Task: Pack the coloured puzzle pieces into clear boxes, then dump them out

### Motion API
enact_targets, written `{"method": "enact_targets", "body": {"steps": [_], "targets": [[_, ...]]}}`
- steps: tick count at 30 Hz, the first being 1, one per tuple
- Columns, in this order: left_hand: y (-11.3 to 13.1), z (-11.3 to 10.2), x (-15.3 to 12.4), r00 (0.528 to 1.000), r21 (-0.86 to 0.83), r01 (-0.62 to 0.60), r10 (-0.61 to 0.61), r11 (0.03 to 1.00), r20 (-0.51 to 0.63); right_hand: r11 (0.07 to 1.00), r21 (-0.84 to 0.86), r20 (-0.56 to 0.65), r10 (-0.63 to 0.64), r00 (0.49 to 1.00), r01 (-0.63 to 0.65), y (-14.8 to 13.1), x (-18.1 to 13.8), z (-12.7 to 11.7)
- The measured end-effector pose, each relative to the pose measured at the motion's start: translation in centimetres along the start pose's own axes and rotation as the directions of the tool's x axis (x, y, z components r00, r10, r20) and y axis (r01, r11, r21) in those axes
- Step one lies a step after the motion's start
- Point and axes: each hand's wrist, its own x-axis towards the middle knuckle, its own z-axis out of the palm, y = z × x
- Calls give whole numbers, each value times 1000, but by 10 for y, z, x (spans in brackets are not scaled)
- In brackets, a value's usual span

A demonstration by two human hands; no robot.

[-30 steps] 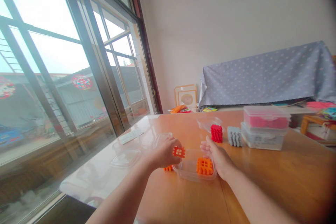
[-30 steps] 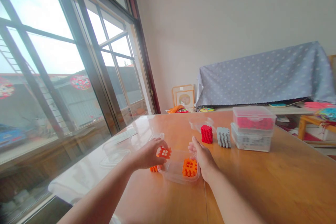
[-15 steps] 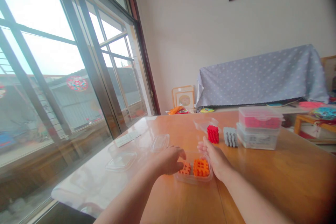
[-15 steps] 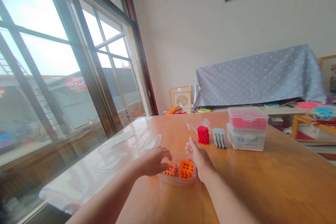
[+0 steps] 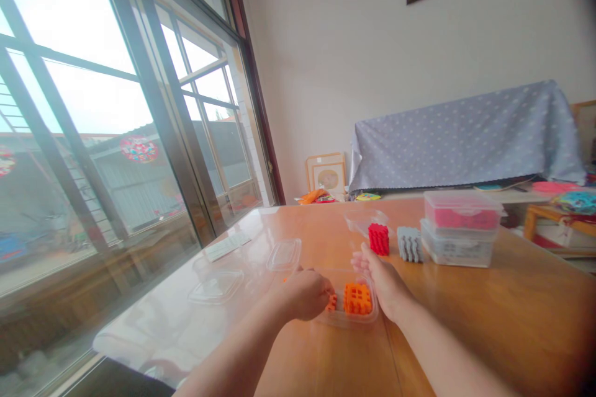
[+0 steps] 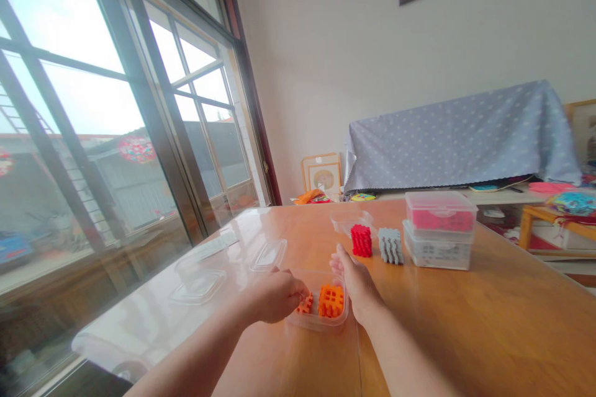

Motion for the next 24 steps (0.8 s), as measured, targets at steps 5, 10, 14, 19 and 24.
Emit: {"method": "enact_targets", "body": {"steps": [5, 10, 14, 19, 24], "targets": [[-36, 12, -2, 984, -249, 26, -69, 968, -163, 1000, -7, -6, -16, 1000, 16, -3, -4, 1], [-77, 4, -19, 945, -377, 66, -179, 924, -272, 1000, -6, -3, -29, 1000, 29, -2, -2, 0], [-89, 0, -36, 958, -321, 171, -233, 932, -165, 1000, 2, 2, -19, 1000, 19, 0, 1, 0], [-88, 14, -40, 969, -283, 177, -217, 943, -115, 1000, 16, 5, -19, 1000, 19, 1, 1, -1], [-88, 18, -38, 961, -272, 176, -225, 946, -159, 1000, 11, 7, -25, 1000, 25, 1, 0, -1]]}}
